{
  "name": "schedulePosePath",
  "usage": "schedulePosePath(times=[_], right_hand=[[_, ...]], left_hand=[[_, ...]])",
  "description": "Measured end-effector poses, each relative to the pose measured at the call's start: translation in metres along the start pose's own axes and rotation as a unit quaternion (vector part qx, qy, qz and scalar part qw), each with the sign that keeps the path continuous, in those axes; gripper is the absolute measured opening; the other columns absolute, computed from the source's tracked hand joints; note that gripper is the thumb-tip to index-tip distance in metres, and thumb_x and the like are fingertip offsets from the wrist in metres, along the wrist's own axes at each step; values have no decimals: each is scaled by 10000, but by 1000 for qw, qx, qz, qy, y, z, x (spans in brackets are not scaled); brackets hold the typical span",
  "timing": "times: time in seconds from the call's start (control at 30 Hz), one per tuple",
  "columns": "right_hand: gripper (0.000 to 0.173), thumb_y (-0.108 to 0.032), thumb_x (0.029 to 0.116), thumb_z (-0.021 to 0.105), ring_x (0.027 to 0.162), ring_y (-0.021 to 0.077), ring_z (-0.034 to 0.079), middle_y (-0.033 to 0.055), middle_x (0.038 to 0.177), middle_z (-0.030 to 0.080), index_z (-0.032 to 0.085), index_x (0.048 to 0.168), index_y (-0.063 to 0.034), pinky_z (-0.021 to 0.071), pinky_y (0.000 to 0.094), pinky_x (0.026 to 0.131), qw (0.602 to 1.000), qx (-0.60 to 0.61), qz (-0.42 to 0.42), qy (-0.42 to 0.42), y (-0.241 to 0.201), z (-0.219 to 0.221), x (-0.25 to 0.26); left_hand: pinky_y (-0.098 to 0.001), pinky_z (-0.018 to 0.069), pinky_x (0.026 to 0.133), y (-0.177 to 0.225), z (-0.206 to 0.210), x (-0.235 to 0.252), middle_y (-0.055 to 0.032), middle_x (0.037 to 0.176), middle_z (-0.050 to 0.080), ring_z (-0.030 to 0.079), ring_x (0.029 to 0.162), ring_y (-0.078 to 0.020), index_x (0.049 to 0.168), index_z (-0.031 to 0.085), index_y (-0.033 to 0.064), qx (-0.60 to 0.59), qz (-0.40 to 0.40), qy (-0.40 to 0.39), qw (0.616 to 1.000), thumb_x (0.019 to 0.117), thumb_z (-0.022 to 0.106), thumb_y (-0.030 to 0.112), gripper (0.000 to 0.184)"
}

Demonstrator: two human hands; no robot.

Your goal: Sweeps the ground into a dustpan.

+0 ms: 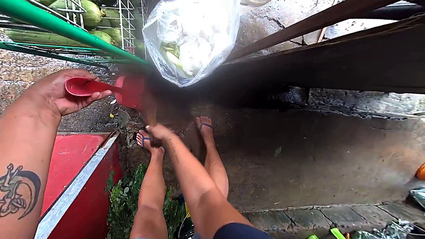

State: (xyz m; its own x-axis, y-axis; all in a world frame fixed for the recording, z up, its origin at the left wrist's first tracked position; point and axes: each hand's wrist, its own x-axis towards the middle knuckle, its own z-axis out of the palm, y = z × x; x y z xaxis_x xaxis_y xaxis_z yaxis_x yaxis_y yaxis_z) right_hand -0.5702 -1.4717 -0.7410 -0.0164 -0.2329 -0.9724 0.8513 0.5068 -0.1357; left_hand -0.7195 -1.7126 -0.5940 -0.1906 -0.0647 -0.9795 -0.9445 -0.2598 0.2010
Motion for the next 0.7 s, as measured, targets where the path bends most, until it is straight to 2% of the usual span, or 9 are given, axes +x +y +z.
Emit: schedulePosePath(times=[0.07,0.17,0.27,0.37,0.43,0.47,0.53,0.6,0.7], right_hand=[[557,-366,1103,471,1298,273,600,211,1414,585,386,1511,4,481,444,1114,997,71,-16,-35,10,33,-4],[580,-351,1101,477,1343,298,552,216,1475,535,332,1577,-53,431,481,1136,994,86,-49,-35,29,28,-53],[535,-344,1107,460,1252,293,596,232,1382,584,384,1526,-21,461,469,1082,987,153,-9,43,40,20,-76],[498,-349,1123,420,1140,243,651,204,1299,623,429,1463,14,532,402,991,961,263,22,82,39,40,-41],[493,-349,1113,443,1253,222,622,152,1400,616,451,1507,-53,508,413,1055,971,238,-1,20,38,62,-17],[524,-340,1107,462,1302,250,578,153,1470,557,384,1565,-100,479,453,1068,978,209,-12,-7,34,72,-20],[633,-350,1091,500,1335,314,551,181,1562,452,252,1632,-135,497,521,1047,987,158,-28,-19,26,82,-41],[627,-358,1086,511,1334,322,552,206,1541,468,297,1610,-89,482,522,1068,991,121,-47,-11,23,85,-61],[602,-370,1087,503,1367,291,534,198,1488,535,336,1579,-67,415,494,1145,996,59,-60,20,27,83,-71]], left_hand=[[-230,600,641,-2,-7,-2,-124,1045,704,730,811,-156,1135,604,76,6,-8,-1,1000,991,518,217,218],[-226,598,623,-1,-23,-7,-138,1077,703,729,801,-155,1204,589,74,20,-13,-7,1000,1002,502,236,273],[-225,599,636,-7,-45,-12,-128,1096,699,728,814,-147,1231,587,83,36,-12,-21,999,1007,480,231,290],[-229,598,641,-17,-63,-13,-132,1126,694,729,832,-156,1281,581,87,28,-8,-25,999,995,477,221,332],[-231,597,628,-21,-76,-14,-129,1111,694,725,818,-157,1280,584,88,35,-5,-19,999,992,482,222,333],[-237,597,636,-25,-86,-15,-131,1122,691,724,824,-163,1284,585,90,42,-4,-18,999,987,487,220,340],[-242,594,648,-33,-109,-20,-125,1143,689,719,824,-158,1313,588,94,50,0,-26,998,992,487,226,362],[-226,587,620,-39,-139,-28,-114,1100,702,713,788,-135,1304,600,92,41,10,-44,998,992,464,231,367],[-250,618,674,-46,-189,-53,-131,1146,711,743,875,-169,1290,607,76,-6,38,-40,998,1010,426,222,364]])
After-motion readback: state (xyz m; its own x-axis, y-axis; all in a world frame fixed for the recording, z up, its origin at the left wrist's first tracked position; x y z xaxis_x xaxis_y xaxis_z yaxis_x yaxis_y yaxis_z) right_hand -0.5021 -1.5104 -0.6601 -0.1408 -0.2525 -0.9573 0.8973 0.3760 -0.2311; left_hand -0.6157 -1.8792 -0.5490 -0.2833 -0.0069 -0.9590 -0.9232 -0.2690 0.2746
